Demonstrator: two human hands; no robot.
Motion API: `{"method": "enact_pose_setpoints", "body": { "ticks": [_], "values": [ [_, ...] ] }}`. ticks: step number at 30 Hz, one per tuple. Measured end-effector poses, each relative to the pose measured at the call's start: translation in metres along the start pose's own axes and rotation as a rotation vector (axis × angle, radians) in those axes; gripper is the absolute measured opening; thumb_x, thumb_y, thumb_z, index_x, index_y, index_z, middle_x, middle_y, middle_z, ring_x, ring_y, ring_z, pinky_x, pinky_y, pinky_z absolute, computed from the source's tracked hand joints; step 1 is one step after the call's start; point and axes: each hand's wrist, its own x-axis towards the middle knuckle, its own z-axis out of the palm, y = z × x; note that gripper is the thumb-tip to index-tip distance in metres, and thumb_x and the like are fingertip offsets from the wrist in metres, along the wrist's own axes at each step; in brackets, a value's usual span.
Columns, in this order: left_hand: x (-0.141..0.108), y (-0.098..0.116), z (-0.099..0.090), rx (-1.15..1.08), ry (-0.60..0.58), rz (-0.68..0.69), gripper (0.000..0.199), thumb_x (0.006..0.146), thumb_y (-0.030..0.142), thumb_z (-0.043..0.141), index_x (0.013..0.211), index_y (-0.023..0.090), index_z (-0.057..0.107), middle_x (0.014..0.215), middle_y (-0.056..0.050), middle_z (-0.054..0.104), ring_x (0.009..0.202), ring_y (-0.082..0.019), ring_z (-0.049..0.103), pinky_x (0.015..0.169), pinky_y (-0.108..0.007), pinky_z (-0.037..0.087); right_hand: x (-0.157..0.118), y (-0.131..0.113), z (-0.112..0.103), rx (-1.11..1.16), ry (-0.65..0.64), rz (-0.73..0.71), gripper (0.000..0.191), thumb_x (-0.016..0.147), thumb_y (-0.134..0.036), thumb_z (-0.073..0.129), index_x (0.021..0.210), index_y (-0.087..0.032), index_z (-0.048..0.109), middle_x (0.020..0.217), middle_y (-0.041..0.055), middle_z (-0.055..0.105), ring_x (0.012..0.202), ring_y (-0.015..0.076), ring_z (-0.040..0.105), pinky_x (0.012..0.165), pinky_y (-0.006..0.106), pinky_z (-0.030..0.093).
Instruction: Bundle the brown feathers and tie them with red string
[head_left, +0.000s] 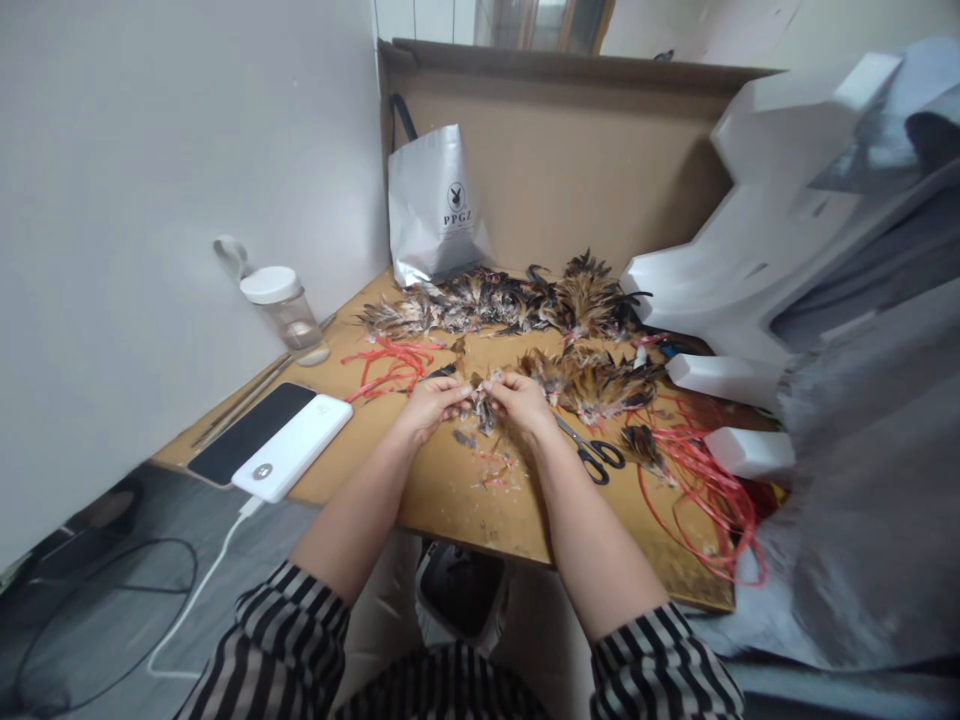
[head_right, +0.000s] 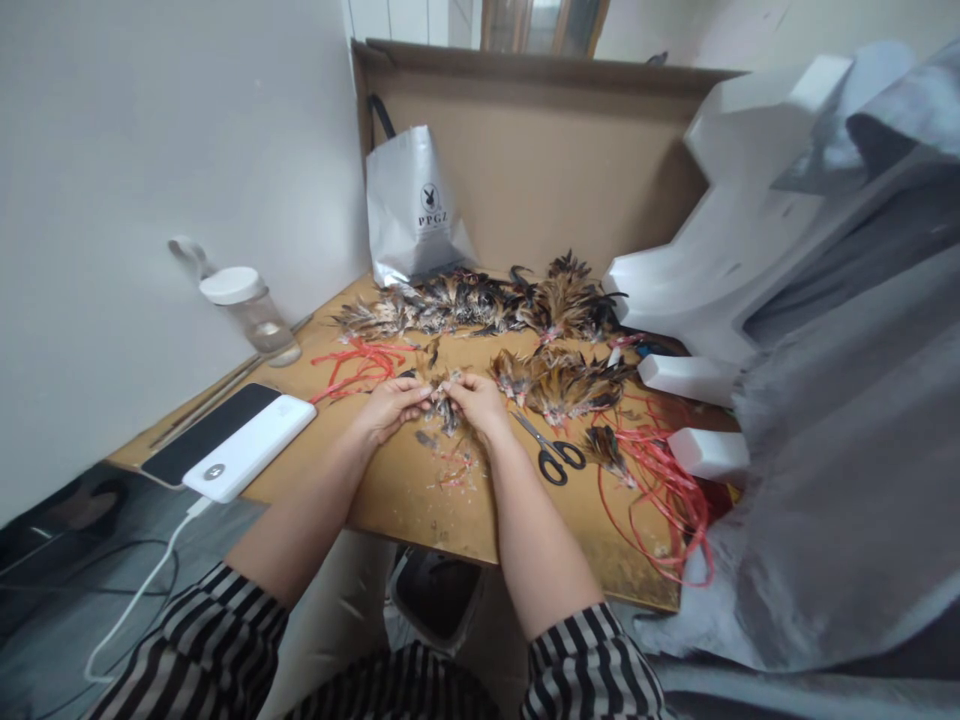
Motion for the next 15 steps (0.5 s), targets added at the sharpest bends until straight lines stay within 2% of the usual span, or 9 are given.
{"method": "enact_pose_setpoints", "body": {
  "ticks": [5,11,15],
  "values": [
    [0.0005,-0.0006,0.0003,-0.011,0.009,-0.025,0.028,0.055,0.030,0.075,0.072,0.011,0.064,0.063,-0.004,0.063,0.055,-0.008,0.057,0.047,-0.014,0.040,-0.0014,-0.0008,0.0000,-0.086,-0.059,-0.046,0.027,0.058,-0.039,0.067,0.059,-0.015,0.056,0.047,-0.0051,0.050,0.041,0.0058,0.038,0.045,0.020,0.029],
    [0.0016,-0.0012,0.0008,0.045,0.043,0.031,0.025,0.056,0.030,0.074,0.068,0.011,0.063,0.057,-0.003,0.062,0.047,-0.006,0.053,0.044,-0.015,0.036,-0.0056,-0.0044,-0.0019,-0.160,-0.131,0.034,0.026,0.059,-0.039,0.065,0.058,-0.015,0.054,0.041,-0.0066,0.046,0.036,0.0045,0.033,0.041,0.020,0.025],
    [0.0009,-0.0019,0.0019,0.115,0.021,0.063,0.024,0.057,0.031,0.073,0.067,0.012,0.063,0.057,-0.003,0.062,0.046,-0.007,0.052,0.046,-0.018,0.037,-0.0067,-0.0037,-0.0028,-0.164,-0.150,0.048,0.025,0.058,-0.037,0.067,0.057,-0.015,0.054,0.039,-0.0070,0.045,0.035,0.0037,0.031,0.038,0.018,0.022]
  ]
}}
